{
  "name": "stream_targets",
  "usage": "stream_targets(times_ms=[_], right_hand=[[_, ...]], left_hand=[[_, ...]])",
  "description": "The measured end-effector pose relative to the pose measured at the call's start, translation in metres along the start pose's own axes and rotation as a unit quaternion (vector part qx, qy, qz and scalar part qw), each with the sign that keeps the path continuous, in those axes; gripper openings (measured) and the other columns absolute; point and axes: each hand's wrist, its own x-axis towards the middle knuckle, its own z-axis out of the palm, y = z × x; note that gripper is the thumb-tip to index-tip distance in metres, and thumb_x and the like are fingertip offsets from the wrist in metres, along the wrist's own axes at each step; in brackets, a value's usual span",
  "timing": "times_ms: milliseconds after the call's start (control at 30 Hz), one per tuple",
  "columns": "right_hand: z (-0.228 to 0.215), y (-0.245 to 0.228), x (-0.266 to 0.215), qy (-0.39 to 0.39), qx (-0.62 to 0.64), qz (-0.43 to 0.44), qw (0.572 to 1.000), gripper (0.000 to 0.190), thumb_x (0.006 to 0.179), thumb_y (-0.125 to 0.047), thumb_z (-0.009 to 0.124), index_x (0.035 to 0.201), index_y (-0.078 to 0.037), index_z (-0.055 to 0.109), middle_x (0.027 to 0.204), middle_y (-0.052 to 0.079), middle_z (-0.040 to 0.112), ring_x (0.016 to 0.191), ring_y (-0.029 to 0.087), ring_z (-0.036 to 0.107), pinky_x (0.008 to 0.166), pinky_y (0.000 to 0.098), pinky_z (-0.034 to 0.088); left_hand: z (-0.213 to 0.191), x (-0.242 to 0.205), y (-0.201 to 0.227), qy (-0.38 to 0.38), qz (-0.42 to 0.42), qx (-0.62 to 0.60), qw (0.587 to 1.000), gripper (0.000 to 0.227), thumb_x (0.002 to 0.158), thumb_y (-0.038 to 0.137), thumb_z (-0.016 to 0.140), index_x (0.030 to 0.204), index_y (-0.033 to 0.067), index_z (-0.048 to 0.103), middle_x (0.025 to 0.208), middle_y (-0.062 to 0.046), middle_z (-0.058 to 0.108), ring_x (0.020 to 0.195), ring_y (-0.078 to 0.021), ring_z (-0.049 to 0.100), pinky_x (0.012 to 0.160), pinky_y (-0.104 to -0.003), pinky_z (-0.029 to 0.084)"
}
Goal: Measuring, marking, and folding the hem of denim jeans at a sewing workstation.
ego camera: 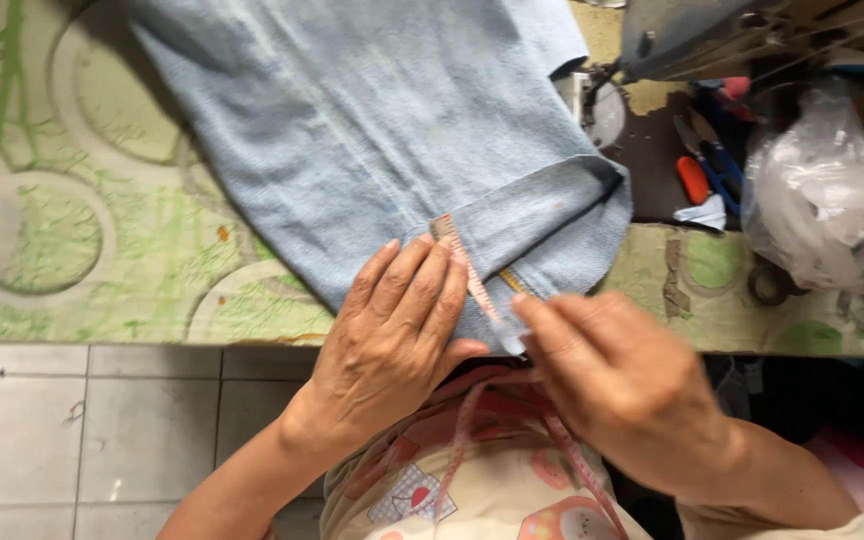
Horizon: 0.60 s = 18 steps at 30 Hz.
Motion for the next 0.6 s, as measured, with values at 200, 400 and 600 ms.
stream_targets(times_ms=[200, 400, 600], right_hand=[[-0.001, 0.091, -0.028, 0.063, -0.198, 0.161, 0.965, 0.019, 0.111, 0.001, 0.072, 0.129, -0.005, 0.078, 0.114, 0.014, 0.077, 0.098, 0.031, 0.071, 0.085, 0.0417, 0.056], [0.031, 0.144, -0.037, 0.016, -0.226, 0.208, 0.952, 0.018, 0.103, -0.011, 0.079, 0.120, -0.007, 0.078, 0.104, 0.010, 0.073, 0.093, 0.031, 0.069, 0.077, 0.0422, 0.054], [0.033, 0.148, -0.040, 0.012, -0.229, 0.166, 0.959, 0.021, 0.104, -0.003, 0.075, 0.124, -0.007, 0.077, 0.108, 0.010, 0.073, 0.098, 0.030, 0.068, 0.083, 0.0410, 0.056]], left_hand=[[0.002, 0.001, 0.000, -0.005, 0.012, -0.002, 1.000, 0.061, 0.110, 0.046, 0.033, 0.131, -0.0035, 0.062, 0.137, -0.022, 0.064, 0.128, -0.0362, 0.061, 0.113, -0.049, 0.044], [0.000, 0.000, 0.001, -0.007, 0.004, 0.000, 1.000, 0.055, 0.111, 0.045, 0.035, 0.124, 0.0005, 0.064, 0.138, -0.025, 0.061, 0.129, -0.0379, 0.060, 0.113, -0.050, 0.044], [-0.002, 0.002, 0.001, 0.003, 0.007, -0.004, 1.000, 0.054, 0.112, 0.043, 0.032, 0.118, 0.0002, 0.065, 0.135, -0.025, 0.063, 0.128, -0.0381, 0.061, 0.113, -0.050, 0.045]])
